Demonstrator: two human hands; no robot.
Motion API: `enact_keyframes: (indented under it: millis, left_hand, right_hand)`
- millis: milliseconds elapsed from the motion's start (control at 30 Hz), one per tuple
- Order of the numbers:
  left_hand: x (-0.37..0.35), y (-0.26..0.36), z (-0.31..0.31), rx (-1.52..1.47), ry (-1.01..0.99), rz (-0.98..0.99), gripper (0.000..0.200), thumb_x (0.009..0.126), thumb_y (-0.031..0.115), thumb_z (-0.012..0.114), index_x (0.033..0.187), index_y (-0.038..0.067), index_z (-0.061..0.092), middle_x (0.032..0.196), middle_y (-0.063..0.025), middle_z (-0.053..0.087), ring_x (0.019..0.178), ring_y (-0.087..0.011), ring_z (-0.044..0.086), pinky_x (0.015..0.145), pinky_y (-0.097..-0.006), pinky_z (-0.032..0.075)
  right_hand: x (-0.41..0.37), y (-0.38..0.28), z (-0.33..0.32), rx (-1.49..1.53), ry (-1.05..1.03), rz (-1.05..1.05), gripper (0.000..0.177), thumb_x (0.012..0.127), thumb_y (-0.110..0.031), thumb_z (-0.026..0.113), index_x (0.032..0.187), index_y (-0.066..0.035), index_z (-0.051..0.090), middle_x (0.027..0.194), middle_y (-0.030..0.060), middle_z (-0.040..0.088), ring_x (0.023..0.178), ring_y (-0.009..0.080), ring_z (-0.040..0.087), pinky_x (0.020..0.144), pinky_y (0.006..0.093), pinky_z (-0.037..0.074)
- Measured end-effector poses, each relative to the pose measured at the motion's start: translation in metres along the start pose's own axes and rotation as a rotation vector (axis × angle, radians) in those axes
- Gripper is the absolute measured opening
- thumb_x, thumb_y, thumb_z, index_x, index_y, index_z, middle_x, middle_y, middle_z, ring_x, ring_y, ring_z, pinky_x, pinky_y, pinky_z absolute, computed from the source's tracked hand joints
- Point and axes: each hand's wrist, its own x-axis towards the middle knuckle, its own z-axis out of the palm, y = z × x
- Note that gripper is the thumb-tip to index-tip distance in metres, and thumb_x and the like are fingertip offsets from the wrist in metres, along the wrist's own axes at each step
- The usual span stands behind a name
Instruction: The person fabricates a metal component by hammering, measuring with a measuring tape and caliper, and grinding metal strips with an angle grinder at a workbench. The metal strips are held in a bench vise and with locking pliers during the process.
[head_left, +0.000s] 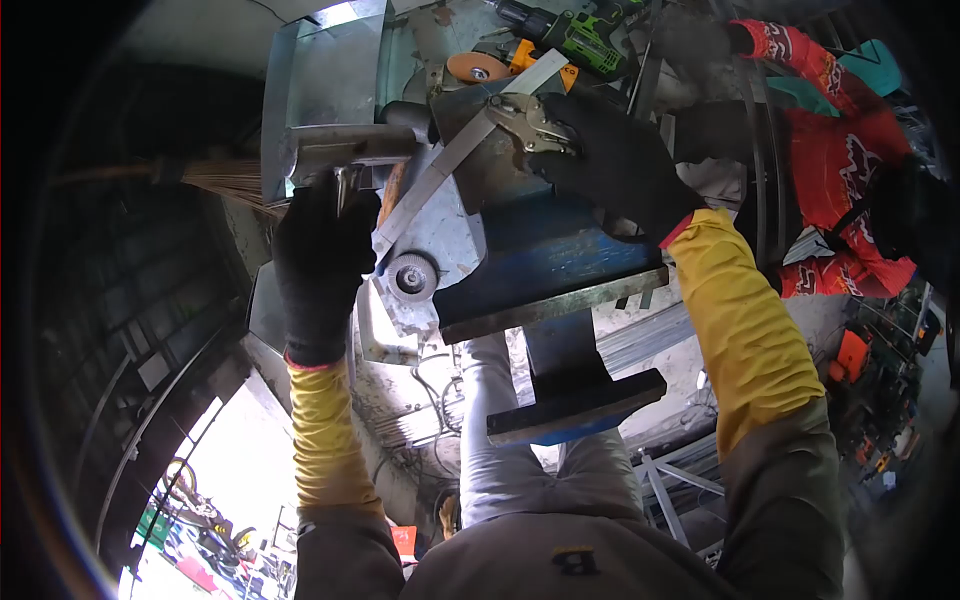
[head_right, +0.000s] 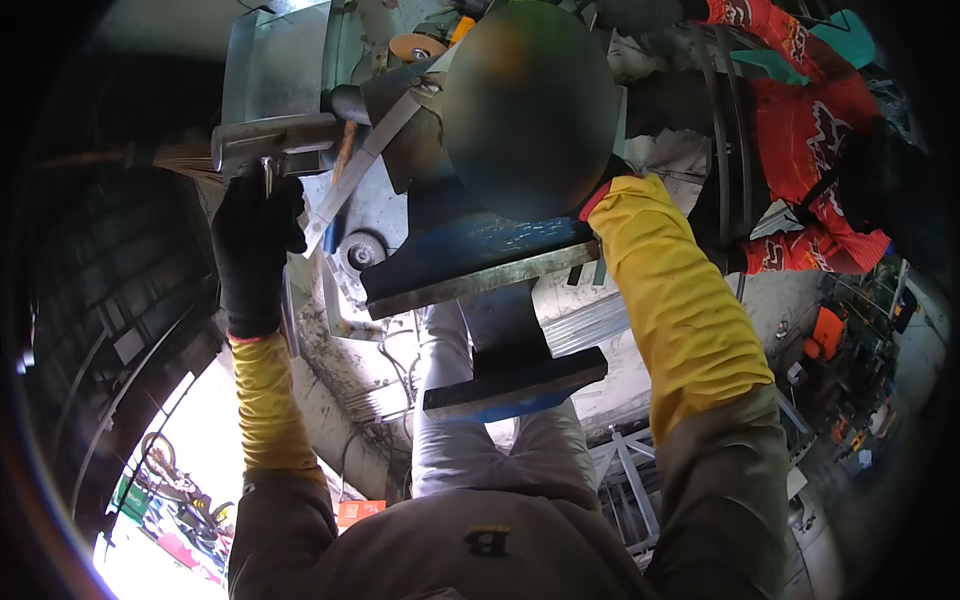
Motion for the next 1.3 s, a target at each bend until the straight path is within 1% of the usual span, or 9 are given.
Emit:
enact_keyframes:
  millis: [133,300,367,400,567,767,900,967,1300]
  left_hand:
    - [-0.011,-0.004,0.018,-0.134,0.042,-0.265,0.021,0.091,0.004,0.063,0.111,-0.001,0.067,0.083,-0.007,0.061,0.06,-0.0106,0.062,0.05,-0.0225,0.048]
    - [-0.042,-0.019,0.026,0.244,0.0,0.024,0.041,0.075,0.009,0.076,0.115,0.005,0.067,0.106,-0.0192,0.064,0.088,-0.0323,0.063,0.071,-0.0396,0.053]
    - [-0.044,-0.013,0.037,0.083,0.055,-0.156,0.05,0.068,0.005,0.073,0.117,0.009,0.068,0.109,-0.0186,0.064,0.092,-0.0365,0.062,0.073,-0.042,0.053]
    - [-0.038,-0.021,0.036,0.353,0.128,0.248,0.043,0.07,0.002,0.07,0.113,0.007,0.068,0.109,-0.018,0.063,0.092,-0.0336,0.064,0.074,-0.041,0.055]
    - [-0.016,-0.018,0.057,0.293,0.187,0.22,0.036,0.074,0.004,0.07,0.11,0.009,0.067,0.117,-0.0139,0.062,0.095,-0.0293,0.065,0.075,-0.039,0.056]
    - [-0.004,0.008,0.054,0.003,0.129,-0.142,0.027,0.1,0.023,0.064,0.123,0.009,0.066,0.069,-0.0047,0.068,0.06,-0.0136,0.067,0.056,-0.0274,0.053]
    - [0.0,0.011,0.047,0.105,0.164,-0.037,0.028,0.099,0.027,0.066,0.121,0.01,0.068,0.079,-0.009,0.072,0.065,-0.017,0.071,0.058,-0.0298,0.054]
    - [0.005,0.012,0.044,0.092,0.197,0.011,0.023,0.094,0.03,0.066,0.107,0.01,0.067,0.08,-0.0159,0.069,0.074,-0.0351,0.07,0.063,-0.0442,0.055]
    - [0.035,0.037,0.019,0.092,0.095,0.011,0.017,0.087,0.016,0.069,0.091,0.0,0.066,0.075,-0.0208,0.067,0.071,-0.0355,0.068,0.064,-0.0417,0.053]
  right_hand:
    - [0.001,0.012,0.002,0.068,0.023,-0.019,0.059,0.08,-0.047,0.08,0.122,-0.007,0.067,0.098,0.0132,0.072,0.091,0.0302,0.072,0.08,0.041,0.056]
    - [0.005,0.012,0.005,0.252,-0.143,0.09,0.059,0.085,-0.043,0.078,0.127,-0.005,0.064,0.103,0.0142,0.073,0.092,0.0274,0.073,0.079,0.0376,0.057]
    - [0.005,0.006,0.003,0.318,-0.165,0.097,0.056,0.087,-0.04,0.077,0.128,-0.004,0.064,0.104,0.0148,0.073,0.093,0.0259,0.073,0.079,0.0362,0.057]
    - [0.006,0.003,0.002,0.4,-0.163,0.116,0.052,0.09,-0.036,0.076,0.129,-0.004,0.063,0.105,0.0154,0.073,0.094,0.0245,0.073,0.078,0.0348,0.057]
    - [0.008,0.014,0.013,0.403,-0.158,0.066,0.046,0.095,-0.028,0.073,0.132,-0.004,0.062,0.106,0.0133,0.073,0.091,0.0162,0.071,0.076,0.0297,0.057]
    - [0.006,0.001,0.01,0.655,-0.192,0.213,0.045,0.096,-0.025,0.072,0.132,-0.002,0.06,0.111,0.0103,0.071,0.092,0.0123,0.068,0.077,0.0279,0.056]
    - [0.004,-0.001,0.011,0.665,-0.176,0.207,0.045,0.095,-0.028,0.072,0.132,-0.003,0.061,0.111,0.0104,0.071,0.094,0.0132,0.068,0.078,0.0282,0.055]
    - [0.002,-0.006,0.01,0.616,-0.147,0.184,0.046,0.095,-0.029,0.072,0.131,-0.003,0.061,0.112,0.0111,0.072,0.095,0.0141,0.068,0.079,0.0288,0.054]
    - [0.009,0.004,0.016,0.453,-0.104,0.092,0.049,0.094,-0.031,0.073,0.131,-0.001,0.06,0.111,0.0129,0.073,0.096,0.0159,0.069,0.082,0.0305,0.054]
